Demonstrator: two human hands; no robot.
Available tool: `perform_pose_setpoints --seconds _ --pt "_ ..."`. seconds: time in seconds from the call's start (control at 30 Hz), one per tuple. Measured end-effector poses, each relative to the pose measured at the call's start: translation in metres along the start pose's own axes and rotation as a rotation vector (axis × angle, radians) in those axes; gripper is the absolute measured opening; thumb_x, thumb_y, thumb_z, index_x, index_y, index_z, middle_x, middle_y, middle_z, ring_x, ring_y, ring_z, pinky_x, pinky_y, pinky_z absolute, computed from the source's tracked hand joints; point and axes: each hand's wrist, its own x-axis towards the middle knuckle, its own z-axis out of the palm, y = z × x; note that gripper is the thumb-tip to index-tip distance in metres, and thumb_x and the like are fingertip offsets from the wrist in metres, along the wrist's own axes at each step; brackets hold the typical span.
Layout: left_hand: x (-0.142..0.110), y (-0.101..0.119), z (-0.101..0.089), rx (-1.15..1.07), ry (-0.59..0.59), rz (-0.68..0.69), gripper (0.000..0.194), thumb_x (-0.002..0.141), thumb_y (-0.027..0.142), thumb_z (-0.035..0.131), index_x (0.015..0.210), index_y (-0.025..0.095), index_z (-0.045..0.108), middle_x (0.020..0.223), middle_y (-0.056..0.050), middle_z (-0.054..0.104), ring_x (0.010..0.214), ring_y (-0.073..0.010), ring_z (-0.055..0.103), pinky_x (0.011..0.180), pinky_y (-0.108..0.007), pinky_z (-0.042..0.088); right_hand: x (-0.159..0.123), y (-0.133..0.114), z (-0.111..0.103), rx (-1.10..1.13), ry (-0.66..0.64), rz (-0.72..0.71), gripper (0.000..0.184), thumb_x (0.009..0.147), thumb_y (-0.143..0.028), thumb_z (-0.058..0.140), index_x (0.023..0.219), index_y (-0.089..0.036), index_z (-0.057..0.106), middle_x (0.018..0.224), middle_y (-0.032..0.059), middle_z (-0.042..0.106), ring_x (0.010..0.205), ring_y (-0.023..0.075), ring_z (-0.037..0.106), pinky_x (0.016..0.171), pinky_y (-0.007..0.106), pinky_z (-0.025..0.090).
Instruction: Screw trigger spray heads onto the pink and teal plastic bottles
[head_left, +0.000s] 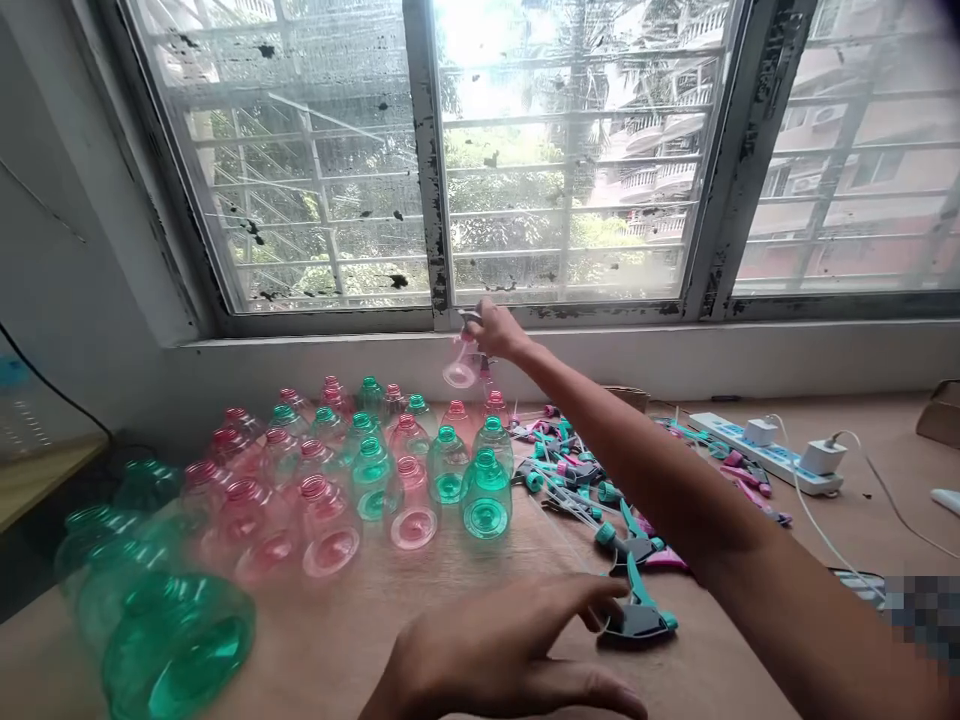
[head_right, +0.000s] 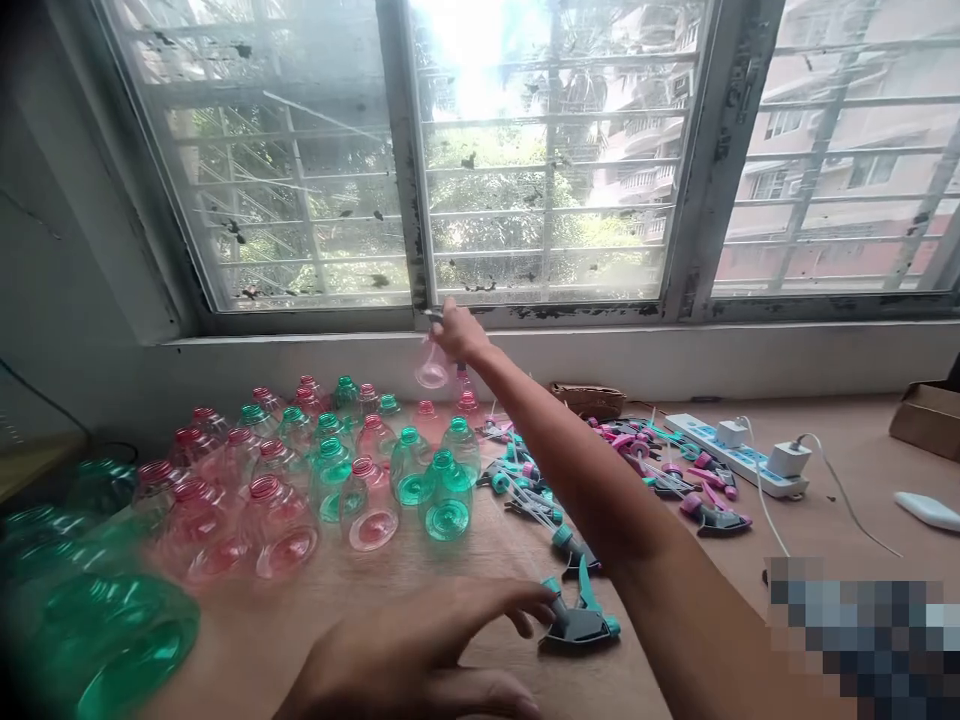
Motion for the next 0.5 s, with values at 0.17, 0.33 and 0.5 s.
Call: perform_pose_setpoints --seconds 0.17,0.33,0.5 --pt "0.003 0.002 -0.001 -0.038 -0.018 0.031 0.062 0.091 0.056 0.064 0.14 0.019 0.058 0.136 -0.013 0.071 0.123 -0.0303 0.068 0.105 -0.039 0.054 0.011 0.015 0.051 -0.278 -0.083 0.242 0.032 0.098 -0.03 0.066 0.128 -0.019 0.062 0.13 0.0095 0.067 0.106 0.0274 0.07 0.088 0.049 0.06" --pt "-0.004 0.006 -0.012 0.04 0.003 0.02 0.051 0.094 0.054 0.06 0.127 0.015 0.067 0.124 -0.014 0.077 0.11 -0.0299 0.074 0.09 -0.033 0.059 0.001 0.039 0.084 -0.431 -0.15 0.34 0.032 0.098 -0.03 0.066 0.128 -0.019 0.062 0.13 0.0094 0.067 0.106 0.0273 0.07 0.088 0.049 0.06" --pt "-0.008 0.007 -0.019 -0.01 0.04 0.126 0.034 0.096 0.031 0.065 0.123 0.013 0.072 0.12 -0.013 0.08 0.109 -0.0231 0.077 0.091 -0.019 0.056 0.002 0.054 0.093 -0.477 -0.178 0.342 0.032 0.098 -0.03 0.066 0.128 -0.02 0.062 0.131 0.0094 0.067 0.106 0.0273 0.07 0.088 0.049 0.06"
